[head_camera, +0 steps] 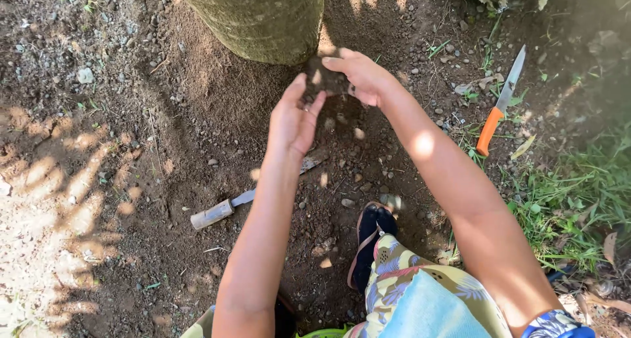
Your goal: Cleaning and maintaining the base of a tree trunk using a knife and hands.
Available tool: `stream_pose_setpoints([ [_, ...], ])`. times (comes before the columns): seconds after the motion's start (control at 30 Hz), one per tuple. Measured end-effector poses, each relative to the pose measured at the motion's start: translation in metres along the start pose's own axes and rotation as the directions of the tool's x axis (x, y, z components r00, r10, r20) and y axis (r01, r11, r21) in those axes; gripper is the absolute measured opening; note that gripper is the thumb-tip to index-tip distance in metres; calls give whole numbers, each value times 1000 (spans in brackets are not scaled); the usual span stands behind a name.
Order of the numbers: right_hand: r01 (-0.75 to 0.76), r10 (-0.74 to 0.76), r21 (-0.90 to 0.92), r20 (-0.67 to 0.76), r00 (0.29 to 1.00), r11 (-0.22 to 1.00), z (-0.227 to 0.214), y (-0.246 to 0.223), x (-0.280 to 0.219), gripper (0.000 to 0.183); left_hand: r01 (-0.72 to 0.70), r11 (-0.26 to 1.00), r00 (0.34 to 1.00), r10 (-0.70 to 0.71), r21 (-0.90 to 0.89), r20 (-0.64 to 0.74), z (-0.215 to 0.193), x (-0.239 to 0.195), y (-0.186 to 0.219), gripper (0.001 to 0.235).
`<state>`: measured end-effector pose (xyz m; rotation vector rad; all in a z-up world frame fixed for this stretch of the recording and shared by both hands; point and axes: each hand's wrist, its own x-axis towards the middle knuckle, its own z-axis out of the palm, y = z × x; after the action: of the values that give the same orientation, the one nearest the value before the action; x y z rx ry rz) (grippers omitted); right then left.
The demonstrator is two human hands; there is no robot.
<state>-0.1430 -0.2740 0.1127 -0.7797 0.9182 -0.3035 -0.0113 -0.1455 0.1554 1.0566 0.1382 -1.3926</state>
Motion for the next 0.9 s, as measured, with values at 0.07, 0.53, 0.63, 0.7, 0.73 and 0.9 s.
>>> stream_pose_setpoints([
  [0.07,39,-38,-71,18,999,997,8,-8,0,35,6,998,1000,-7,-60,-17,-6,7,11,41],
  [0.53,386,-369,-429,126,921,817,30,-19,-12,57,10,956,998,7,-293,57,-35,19,40,42],
  [0.63,434,-446,-450,86,891,780,34,-26,-16,46,-19,942,986,74,-335,152,-37,16,46,43],
  [0.7,459,-488,-474,69,870,751,28,-26,-12,41,-163,950,982,182,-266,52,-24,-6,62,56],
  [0.73,460,-489,-474,70,869,751,19,-30,-9,41,-165,950,982,184,-266,51,-29,-12,70,56],
  [0.9,41,-399,-827,-226,889,561,-41,-30,6,41,-280,804,937,349,525,-35,-108,-7,100,60],
])
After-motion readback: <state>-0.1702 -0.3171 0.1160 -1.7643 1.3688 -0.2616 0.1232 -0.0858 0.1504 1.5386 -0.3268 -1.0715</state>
